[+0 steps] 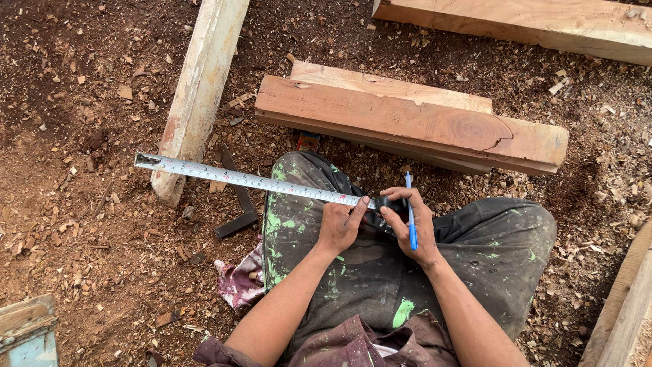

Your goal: The person sits on the ground with wooden planks across their lap, pulls out a tape measure, and measures the length of a plank. They hold the tape in place and use a pen to make marks on the wood at measured points, repositioning the tape to mark additional locations.

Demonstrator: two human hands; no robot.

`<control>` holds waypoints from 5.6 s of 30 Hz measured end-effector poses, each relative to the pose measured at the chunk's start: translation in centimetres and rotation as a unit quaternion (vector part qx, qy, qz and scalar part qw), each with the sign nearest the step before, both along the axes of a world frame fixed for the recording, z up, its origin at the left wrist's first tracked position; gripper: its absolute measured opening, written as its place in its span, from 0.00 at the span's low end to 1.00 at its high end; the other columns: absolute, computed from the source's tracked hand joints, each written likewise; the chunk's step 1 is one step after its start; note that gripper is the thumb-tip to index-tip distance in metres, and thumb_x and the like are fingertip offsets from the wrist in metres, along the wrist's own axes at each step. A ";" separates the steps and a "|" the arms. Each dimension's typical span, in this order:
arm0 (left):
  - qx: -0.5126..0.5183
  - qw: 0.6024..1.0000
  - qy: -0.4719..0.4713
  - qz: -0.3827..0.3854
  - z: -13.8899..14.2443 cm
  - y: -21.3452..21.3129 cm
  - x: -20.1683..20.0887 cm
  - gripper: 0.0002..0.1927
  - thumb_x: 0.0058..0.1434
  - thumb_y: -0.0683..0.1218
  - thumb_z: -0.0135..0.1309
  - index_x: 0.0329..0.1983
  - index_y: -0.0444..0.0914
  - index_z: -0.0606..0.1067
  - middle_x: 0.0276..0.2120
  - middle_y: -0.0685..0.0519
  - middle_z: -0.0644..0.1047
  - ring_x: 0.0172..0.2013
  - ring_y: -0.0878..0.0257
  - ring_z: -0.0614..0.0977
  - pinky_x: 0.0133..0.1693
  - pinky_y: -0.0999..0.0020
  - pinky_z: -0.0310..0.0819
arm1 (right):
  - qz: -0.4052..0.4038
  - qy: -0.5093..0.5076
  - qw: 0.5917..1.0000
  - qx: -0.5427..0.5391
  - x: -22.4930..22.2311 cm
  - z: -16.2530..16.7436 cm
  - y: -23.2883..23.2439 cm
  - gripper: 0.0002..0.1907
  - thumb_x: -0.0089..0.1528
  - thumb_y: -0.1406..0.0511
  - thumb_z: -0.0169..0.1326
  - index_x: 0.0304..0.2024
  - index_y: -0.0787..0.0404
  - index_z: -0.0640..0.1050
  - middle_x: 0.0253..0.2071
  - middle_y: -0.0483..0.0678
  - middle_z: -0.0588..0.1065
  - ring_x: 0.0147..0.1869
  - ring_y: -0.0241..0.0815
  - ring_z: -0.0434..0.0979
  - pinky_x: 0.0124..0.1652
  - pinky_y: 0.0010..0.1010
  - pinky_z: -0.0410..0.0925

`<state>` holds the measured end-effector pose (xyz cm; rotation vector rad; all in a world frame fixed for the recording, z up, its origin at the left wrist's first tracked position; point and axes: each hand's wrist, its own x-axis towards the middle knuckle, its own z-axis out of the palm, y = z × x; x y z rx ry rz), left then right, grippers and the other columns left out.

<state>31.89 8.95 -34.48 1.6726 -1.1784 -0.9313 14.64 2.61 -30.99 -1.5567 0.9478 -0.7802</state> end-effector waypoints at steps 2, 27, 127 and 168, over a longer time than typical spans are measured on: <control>-0.003 1.000 -0.003 0.000 0.0 0.0 0.0 0.30 0.72 0.58 0.46 0.17 0.37 0.78 0.12 0.55 0.74 0.15 0.65 0.74 0.21 0.66 0.66 | -0.001 0.015 1.000 -0.024 0.0 0.0 0.0 0.11 0.63 0.70 0.59 0.45 0.62 0.72 0.52 0.50 0.78 0.41 0.35 0.78 0.41 0.28 0.72; -0.003 1.000 0.007 0.001 0.5 0.0 0.1 0.29 0.72 0.57 0.47 0.21 0.35 0.80 0.14 0.53 0.77 0.16 0.63 0.78 0.23 0.66 0.71 | -0.015 0.005 0.999 -0.028 -0.1 0.3 0.0 0.10 0.64 0.70 0.57 0.45 0.61 0.71 0.51 0.49 0.76 0.43 0.33 0.74 0.43 0.26 0.70; 0.013 0.996 0.078 0.039 -0.1 0.1 0.3 0.28 0.70 0.60 0.49 0.26 0.34 0.83 0.16 0.52 0.79 0.18 0.65 0.81 0.22 0.70 0.75 | -0.008 -0.003 0.999 -0.035 0.2 0.7 0.2 0.06 0.63 0.72 0.54 0.42 0.65 0.71 0.52 0.53 0.74 0.44 0.39 0.77 0.38 0.29 0.76; 0.053 0.907 0.417 -0.027 -2.1 -8.0 -2.7 0.22 0.71 0.55 0.54 0.29 0.34 0.79 0.21 0.53 0.78 0.19 0.68 0.77 0.21 0.73 0.68 | -0.144 0.143 0.929 -0.310 -1.6 3.1 -2.9 0.09 0.65 0.69 0.61 0.44 0.62 0.75 0.50 0.53 0.78 0.55 0.50 0.76 0.56 0.41 0.70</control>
